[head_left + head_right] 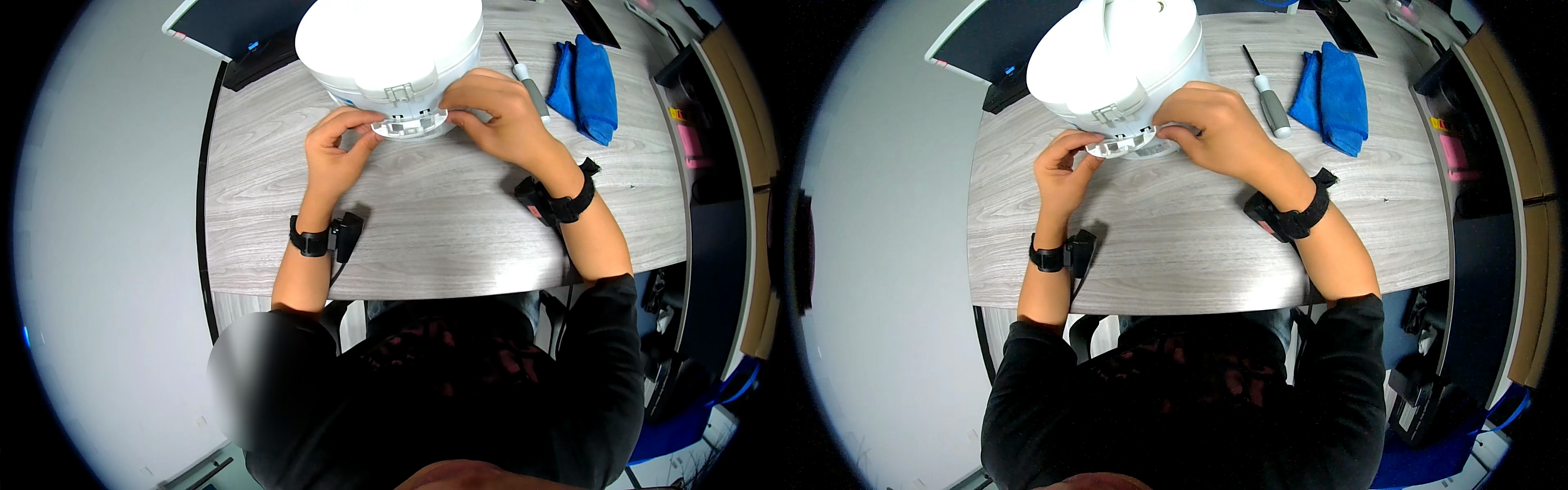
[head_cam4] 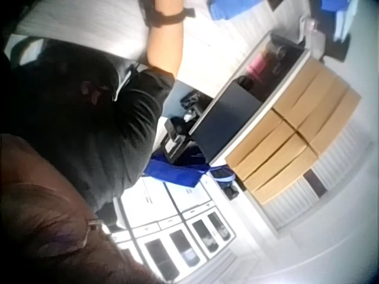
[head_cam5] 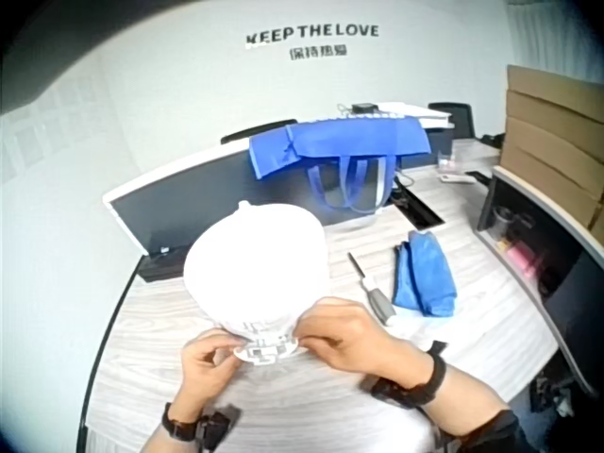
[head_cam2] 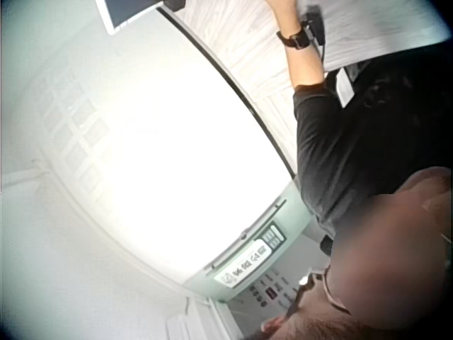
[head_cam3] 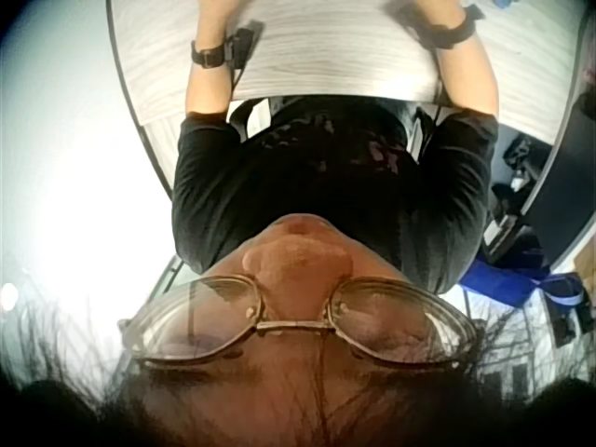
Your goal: The person assembles a white cylindrical appliance by first removing a small plastic piece from the base, then placing the lid on top. They remove the lid, use a screwdriver to tighten screws on the metal top, and reattach the lid.
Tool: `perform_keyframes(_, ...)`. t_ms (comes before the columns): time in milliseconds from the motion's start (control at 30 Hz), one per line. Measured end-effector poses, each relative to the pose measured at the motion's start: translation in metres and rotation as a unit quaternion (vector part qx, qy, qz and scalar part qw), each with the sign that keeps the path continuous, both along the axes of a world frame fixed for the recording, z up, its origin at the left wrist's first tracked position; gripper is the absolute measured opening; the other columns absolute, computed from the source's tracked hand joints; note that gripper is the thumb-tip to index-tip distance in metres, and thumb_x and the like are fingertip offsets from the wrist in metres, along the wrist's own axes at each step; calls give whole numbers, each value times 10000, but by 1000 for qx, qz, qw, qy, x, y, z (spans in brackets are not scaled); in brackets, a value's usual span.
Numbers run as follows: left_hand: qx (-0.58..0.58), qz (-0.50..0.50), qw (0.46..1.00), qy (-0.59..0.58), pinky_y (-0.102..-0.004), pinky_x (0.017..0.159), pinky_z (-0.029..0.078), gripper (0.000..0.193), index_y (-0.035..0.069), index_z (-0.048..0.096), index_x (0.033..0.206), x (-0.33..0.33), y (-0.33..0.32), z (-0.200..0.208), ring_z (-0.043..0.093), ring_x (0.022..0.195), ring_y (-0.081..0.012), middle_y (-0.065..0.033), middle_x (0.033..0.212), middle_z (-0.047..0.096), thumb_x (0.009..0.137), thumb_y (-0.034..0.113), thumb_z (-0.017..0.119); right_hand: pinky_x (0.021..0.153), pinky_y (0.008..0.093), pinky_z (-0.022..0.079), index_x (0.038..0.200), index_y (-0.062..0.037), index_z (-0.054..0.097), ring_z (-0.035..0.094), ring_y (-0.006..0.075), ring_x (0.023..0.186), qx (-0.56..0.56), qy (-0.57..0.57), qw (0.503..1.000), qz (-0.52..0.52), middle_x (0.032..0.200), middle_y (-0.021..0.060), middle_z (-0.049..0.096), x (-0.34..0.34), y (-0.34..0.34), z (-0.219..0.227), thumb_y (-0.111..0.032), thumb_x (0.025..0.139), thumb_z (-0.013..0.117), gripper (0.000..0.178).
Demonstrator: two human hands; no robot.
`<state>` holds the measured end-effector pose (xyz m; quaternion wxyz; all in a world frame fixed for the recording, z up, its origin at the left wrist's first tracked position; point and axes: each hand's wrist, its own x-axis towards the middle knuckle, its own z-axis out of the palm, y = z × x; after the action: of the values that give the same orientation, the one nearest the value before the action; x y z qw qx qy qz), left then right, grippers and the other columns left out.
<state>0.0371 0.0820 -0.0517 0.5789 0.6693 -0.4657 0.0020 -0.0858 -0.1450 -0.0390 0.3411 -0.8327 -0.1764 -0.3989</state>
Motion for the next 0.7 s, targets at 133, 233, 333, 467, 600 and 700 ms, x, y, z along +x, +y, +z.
perform_keyframes(133, -5, 8, 1000, 9, -235, 723, 486, 198, 38, 747, 977, -1, -2, 1, 607, 780, -100, -34, 878, 697, 790, -24, 761, 617, 315, 539, 867, -14, 722, 673, 220, 711, 38, 25, 999, -10, 820, 100, 709, -1, 3, 0, -25, 762, 772, 117)
perform_keyframes(233, -9, 11, 1000, 15, -233, 723, 486, 185, 37, 746, 987, -3, -3, 2, 603, 782, -99, -38, 887, 700, 808, -5, 762, 619, 314, 538, 873, -15, 724, 673, 221, 709, 47, 3, 999, -22, 815, 100, 707, 0, 4, 0, -26, 765, 771, 118)
perform_keyframes(333, -17, 5, 1000, 24, -232, 724, 484, 185, 35, 744, 990, -2, -3, 2, 601, 784, -98, -39, 891, 701, 810, -4, 761, 617, 311, 535, 868, -15, 722, 672, 220, 705, 43, -17, 999, -28, 810, 98, 705, 1, 5, 1, -24, 763, 771, 116)
perform_keyframes(467, -22, -9, 999, 28, -232, 728, 484, 200, 31, 743, 991, 1, 0, -1, 602, 791, -99, -40, 889, 698, 800, -28, 750, 609, 308, 535, 845, -15, 717, 673, 220, 704, 39, 13, 999, -9, 808, 89, 707, -1, 5, 2, -19, 751, 774, 110)
perform_keyframes(600, -24, -21, 999, 32, -236, 728, 485, 218, 26, 743, 988, 2, 1, -1, 605, 793, -102, -44, 890, 695, 785, -55, 740, 605, 311, 536, 823, -17, 713, 674, 219, 704, 17, 1, 1000, 3, 808, 87, 708, -2, 5, 4, -7, 737, 775, 107)
perform_keyframes(700, -28, -23, 999, 31, -238, 733, 488, 219, 21, 742, 981, 3, 0, 0, 613, 791, -108, -48, 885, 694, 778, -58, 744, 607, 316, 536, 816, -16, 713, 674, 222, 708, 11, -10, 1000, 6, 814, 90, 707, -1, 5, 3, 0, 730, 775, 107)
